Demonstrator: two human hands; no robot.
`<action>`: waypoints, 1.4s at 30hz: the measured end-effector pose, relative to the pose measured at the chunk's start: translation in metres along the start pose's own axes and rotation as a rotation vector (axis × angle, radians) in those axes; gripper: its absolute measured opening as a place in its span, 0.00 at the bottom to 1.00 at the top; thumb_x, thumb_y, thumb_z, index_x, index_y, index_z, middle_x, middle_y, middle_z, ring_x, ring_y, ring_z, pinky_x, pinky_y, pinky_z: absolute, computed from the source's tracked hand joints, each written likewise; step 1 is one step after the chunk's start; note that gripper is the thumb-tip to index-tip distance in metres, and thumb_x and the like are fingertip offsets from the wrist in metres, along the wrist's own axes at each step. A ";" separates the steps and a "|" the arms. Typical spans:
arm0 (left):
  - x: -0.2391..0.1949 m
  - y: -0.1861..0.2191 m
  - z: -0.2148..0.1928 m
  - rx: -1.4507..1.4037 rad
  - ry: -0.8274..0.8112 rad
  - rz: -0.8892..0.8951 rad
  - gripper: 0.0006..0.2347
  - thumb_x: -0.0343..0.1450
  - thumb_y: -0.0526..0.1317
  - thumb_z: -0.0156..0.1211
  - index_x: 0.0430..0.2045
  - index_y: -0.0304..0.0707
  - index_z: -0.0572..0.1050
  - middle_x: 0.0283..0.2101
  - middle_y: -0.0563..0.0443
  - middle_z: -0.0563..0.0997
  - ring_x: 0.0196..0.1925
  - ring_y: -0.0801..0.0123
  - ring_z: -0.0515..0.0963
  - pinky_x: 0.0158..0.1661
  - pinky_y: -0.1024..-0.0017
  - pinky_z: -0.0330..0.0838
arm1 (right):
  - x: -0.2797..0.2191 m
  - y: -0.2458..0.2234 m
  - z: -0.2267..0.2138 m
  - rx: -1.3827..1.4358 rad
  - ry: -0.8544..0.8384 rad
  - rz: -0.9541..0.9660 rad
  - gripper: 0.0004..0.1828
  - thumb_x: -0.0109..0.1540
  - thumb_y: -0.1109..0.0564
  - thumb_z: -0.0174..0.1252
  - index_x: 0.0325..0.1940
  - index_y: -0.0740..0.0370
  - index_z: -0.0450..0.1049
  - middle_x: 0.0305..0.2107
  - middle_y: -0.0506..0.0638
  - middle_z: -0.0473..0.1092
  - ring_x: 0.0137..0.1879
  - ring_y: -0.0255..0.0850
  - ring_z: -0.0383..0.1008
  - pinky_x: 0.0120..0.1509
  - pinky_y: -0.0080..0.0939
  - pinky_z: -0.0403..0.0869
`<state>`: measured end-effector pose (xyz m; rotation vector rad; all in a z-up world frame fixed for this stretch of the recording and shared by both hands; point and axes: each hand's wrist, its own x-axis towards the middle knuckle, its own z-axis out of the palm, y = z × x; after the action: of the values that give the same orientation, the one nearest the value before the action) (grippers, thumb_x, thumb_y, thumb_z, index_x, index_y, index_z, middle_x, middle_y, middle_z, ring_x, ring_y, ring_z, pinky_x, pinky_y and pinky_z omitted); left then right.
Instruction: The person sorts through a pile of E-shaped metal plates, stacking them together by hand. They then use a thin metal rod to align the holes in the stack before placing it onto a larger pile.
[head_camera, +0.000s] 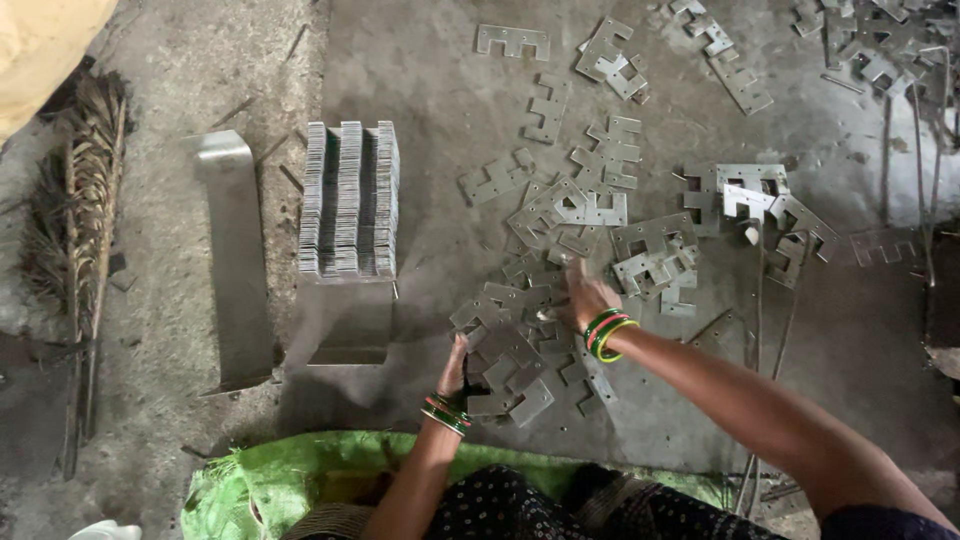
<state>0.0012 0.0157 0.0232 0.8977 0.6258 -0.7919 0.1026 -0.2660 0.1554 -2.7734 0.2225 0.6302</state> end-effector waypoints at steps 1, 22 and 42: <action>0.000 0.002 -0.001 -0.002 0.003 0.003 0.37 0.63 0.71 0.43 0.67 0.58 0.63 0.66 0.56 0.72 0.65 0.54 0.72 0.51 0.36 0.64 | 0.011 0.009 0.009 0.000 -0.001 -0.005 0.26 0.72 0.59 0.50 0.74 0.62 0.54 0.42 0.70 0.75 0.48 0.66 0.77 0.50 0.63 0.74; 0.011 0.003 -0.042 -0.044 0.178 0.088 0.32 0.67 0.62 0.48 0.66 0.54 0.64 0.60 0.58 0.76 0.56 0.63 0.78 0.45 0.53 0.74 | 0.045 -0.024 -0.008 -0.031 0.054 -0.133 0.19 0.57 0.65 0.57 0.52 0.64 0.76 0.43 0.63 0.77 0.53 0.57 0.79 0.56 0.52 0.77; -0.014 0.002 -0.004 -0.473 -0.385 0.197 0.29 0.76 0.58 0.54 0.66 0.36 0.65 0.59 0.40 0.76 0.55 0.52 0.79 0.54 0.54 0.76 | -0.133 0.013 -0.013 -0.137 -0.027 -0.008 0.33 0.55 0.44 0.68 0.59 0.56 0.64 0.39 0.61 0.76 0.46 0.59 0.78 0.46 0.61 0.76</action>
<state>-0.0058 0.0246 0.0323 0.3514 0.3536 -0.5812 -0.0135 -0.2710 0.2227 -2.8931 0.1679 0.7055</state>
